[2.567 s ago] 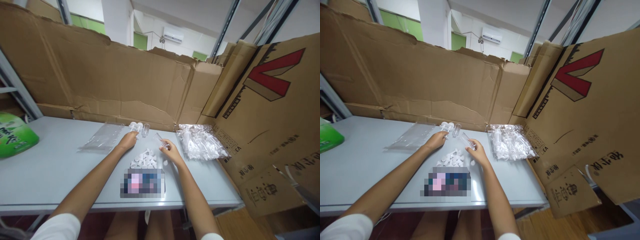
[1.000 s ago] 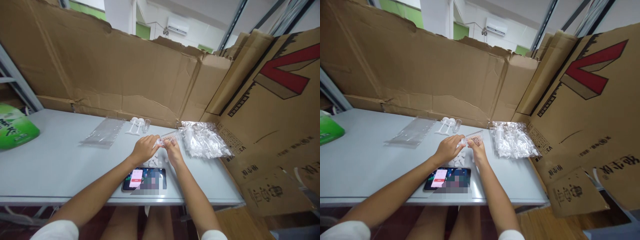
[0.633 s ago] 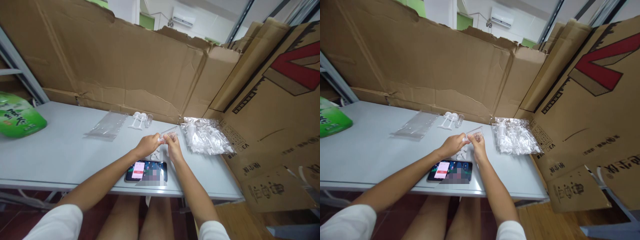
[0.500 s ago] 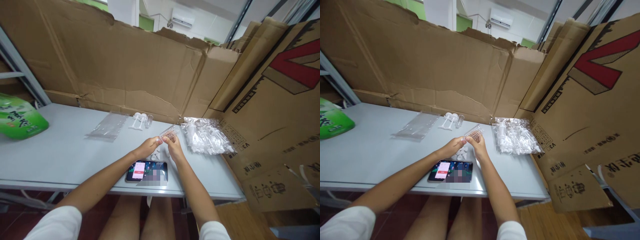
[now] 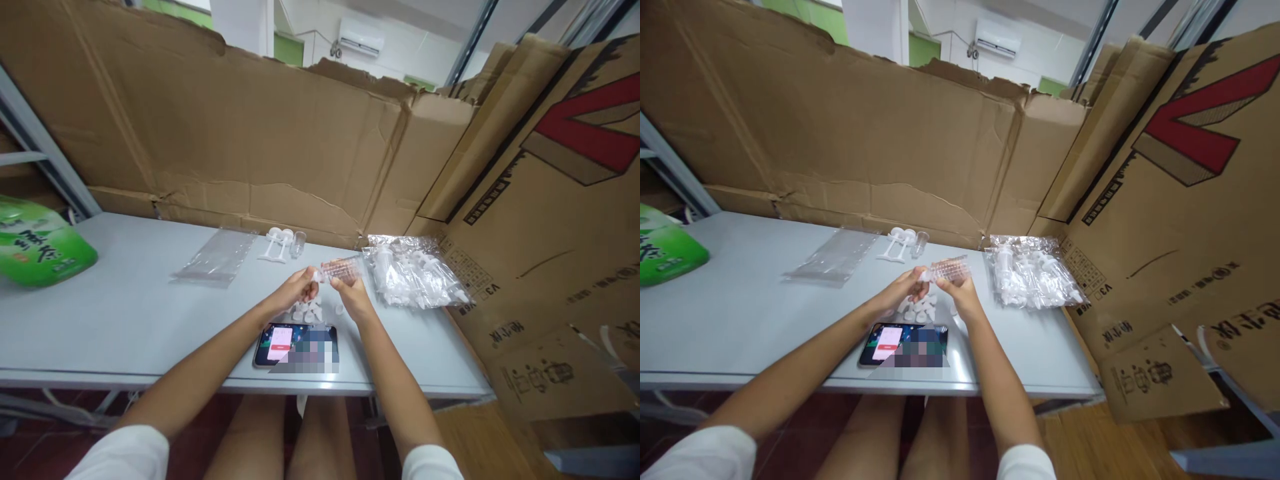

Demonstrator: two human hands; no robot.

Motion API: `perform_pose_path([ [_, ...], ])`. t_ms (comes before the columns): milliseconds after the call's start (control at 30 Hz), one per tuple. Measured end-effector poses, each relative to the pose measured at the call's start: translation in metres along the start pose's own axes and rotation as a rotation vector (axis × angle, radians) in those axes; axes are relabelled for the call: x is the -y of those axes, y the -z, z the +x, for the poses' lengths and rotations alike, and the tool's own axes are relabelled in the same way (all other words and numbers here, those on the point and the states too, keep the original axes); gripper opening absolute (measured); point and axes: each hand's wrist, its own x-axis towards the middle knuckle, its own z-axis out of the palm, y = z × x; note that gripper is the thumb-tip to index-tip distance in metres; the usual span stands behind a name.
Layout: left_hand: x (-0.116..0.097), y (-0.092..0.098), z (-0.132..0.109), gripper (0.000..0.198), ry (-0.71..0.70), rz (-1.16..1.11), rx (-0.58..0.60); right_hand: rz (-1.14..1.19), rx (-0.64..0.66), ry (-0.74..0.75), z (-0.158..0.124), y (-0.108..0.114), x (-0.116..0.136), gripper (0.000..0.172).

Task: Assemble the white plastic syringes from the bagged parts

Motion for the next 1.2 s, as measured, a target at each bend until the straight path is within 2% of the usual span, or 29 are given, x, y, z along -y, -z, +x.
perform_pose_path([
  [67, 0.0, -0.002, -0.001, 0.042, -0.153, 0.342, -0.17, 0.0, -0.023, 0.027, 0.002, 0.001, -0.004, 0.031],
  [167, 0.001, -0.001, -0.004, 0.04, -0.36, 0.844, -0.319, 0.031, 0.006, -0.016, 0.002, -0.004, -0.007, 0.028],
  [233, 0.002, 0.0, -0.005, 0.035, -0.434, 1.043, -0.369, 0.054, 0.002, -0.063, 0.0, -0.008, -0.009, 0.03],
  [333, 0.002, 0.003, -0.005, 0.035, -0.426, 1.163, -0.376, 0.053, -0.004, -0.098, -0.002, -0.013, -0.011, 0.031],
  [400, 0.0, 0.003, -0.005, 0.037, -0.376, 1.087, -0.354, 0.043, 0.008, -0.09, -0.002, -0.012, -0.011, 0.029],
  [467, -0.001, 0.004, -0.004, 0.039, -0.29, 0.84, -0.284, 0.042, 0.021, -0.069, -0.002, -0.01, -0.011, 0.028],
  [533, -0.002, 0.005, -0.003, 0.046, -0.153, 0.449, -0.129, 0.057, 0.031, -0.06, -0.003, -0.008, -0.009, 0.034],
  [600, -0.001, 0.007, -0.002, 0.052, 0.023, 0.055, 0.096, 0.074, 0.061, -0.072, -0.004, -0.008, -0.005, 0.044],
  [667, -0.001, 0.008, -0.001, 0.055, 0.167, -0.195, 0.268, 0.08, 0.109, -0.091, -0.006, -0.008, -0.001, 0.05],
  [700, -0.001, 0.009, -0.001, 0.056, 0.2, -0.249, 0.298, 0.079, 0.128, -0.099, -0.006, -0.009, 0.001, 0.051],
  [733, -0.002, 0.01, 0.0, 0.057, 0.205, -0.27, 0.287, 0.076, 0.133, -0.104, -0.007, -0.009, 0.002, 0.05],
  [800, -0.004, 0.01, 0.001, 0.058, 0.17, -0.272, 0.192, 0.07, 0.096, -0.098, -0.006, -0.009, 0.003, 0.049],
  [933, -0.005, 0.014, 0.003, 0.041, 0.096, -0.303, 0.01, 0.027, -0.054, -0.033, -0.003, -0.006, -0.003, 0.045],
  [1033, -0.002, 0.018, 0.006, 0.038, 0.056, -0.26, -0.1, 0.012, -0.08, -0.023, -0.001, -0.005, -0.008, 0.045],
  [1200, 0.001, 0.018, 0.008, 0.041, 0.126, -0.137, -0.178, -0.002, -0.082, 0.0, -0.002, -0.007, -0.008, 0.047],
])
